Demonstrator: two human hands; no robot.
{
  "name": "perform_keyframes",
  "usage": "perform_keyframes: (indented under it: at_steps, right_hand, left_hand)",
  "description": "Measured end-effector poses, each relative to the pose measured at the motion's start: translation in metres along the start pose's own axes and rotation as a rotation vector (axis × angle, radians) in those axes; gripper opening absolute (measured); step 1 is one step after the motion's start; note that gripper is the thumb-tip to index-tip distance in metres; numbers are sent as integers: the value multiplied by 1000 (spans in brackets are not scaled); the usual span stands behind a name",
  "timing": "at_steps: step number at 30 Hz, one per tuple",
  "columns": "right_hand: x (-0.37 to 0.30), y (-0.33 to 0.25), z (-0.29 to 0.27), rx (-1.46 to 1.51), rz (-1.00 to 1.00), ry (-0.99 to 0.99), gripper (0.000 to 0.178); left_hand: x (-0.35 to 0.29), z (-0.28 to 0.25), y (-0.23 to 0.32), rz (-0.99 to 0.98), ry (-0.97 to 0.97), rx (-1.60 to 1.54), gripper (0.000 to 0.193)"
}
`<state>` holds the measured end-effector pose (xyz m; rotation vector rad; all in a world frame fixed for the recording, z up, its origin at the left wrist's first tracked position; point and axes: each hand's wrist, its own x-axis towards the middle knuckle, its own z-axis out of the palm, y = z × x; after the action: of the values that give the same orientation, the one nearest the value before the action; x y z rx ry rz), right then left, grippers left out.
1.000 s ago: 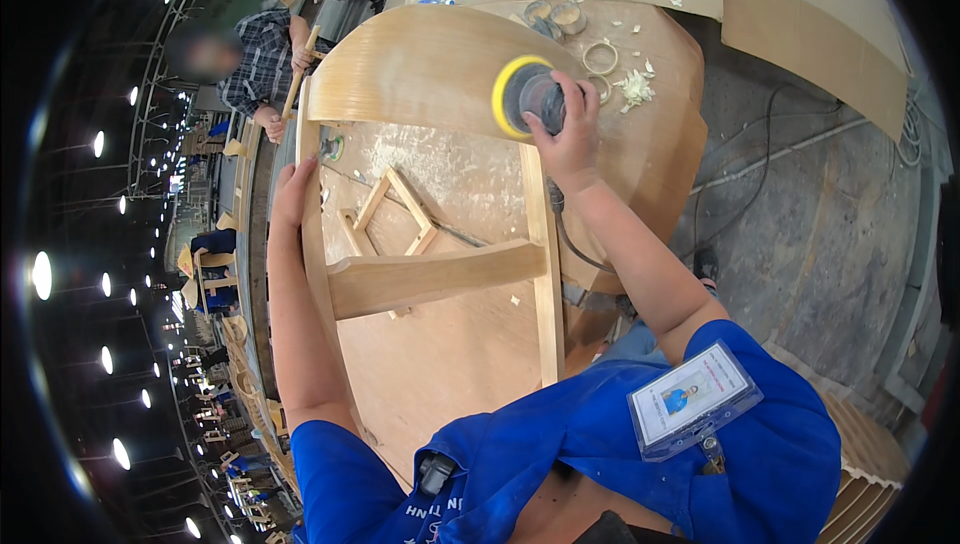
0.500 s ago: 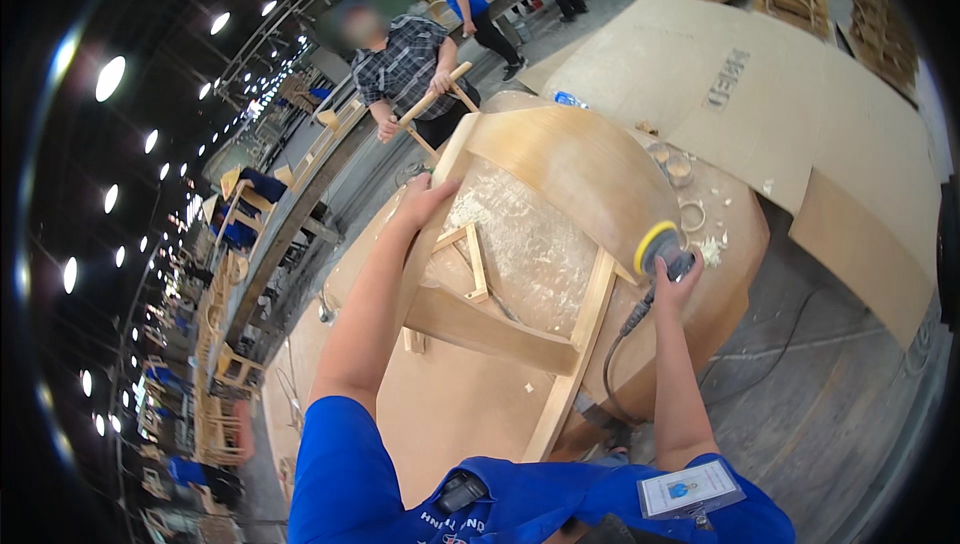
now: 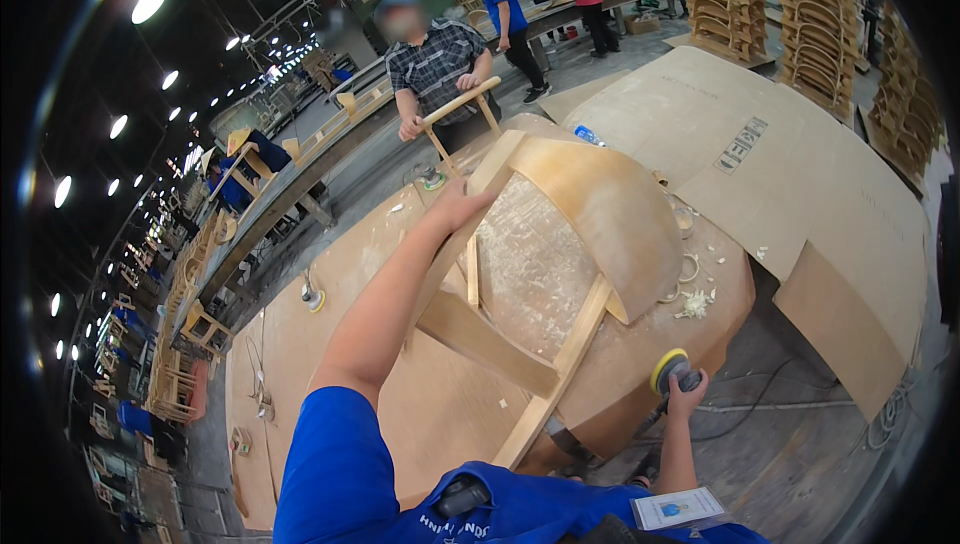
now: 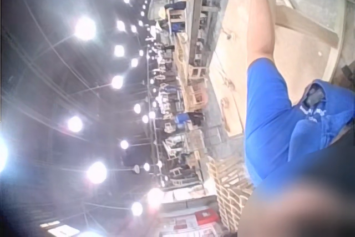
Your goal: The person uses a handheld orbital sander to smooth the surfaces of a wooden chair frame. They reposition the chair multiple times to access different sections, including the seat and legs, while other workers are visible in the background.
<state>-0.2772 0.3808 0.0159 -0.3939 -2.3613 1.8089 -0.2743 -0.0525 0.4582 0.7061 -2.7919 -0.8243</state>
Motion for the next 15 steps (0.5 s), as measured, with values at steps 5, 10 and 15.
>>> perform_keyframes:
  at_steps: [5, 10, 15]
  right_hand:
    - [-2, 17, -20, -105, -19, 7, 75]
    - [-7, 23, -25, -121, 21, -42, 76]
    - [-12, 22, -23, -106, 13, -50, 76]
  left_hand:
    - [-1, 1, 3, 1, -11, 7, 85]
    - [6, 7, -1, -46, 19, 54, 85]
    - [2, 6, 3, -40, 14, 44, 86]
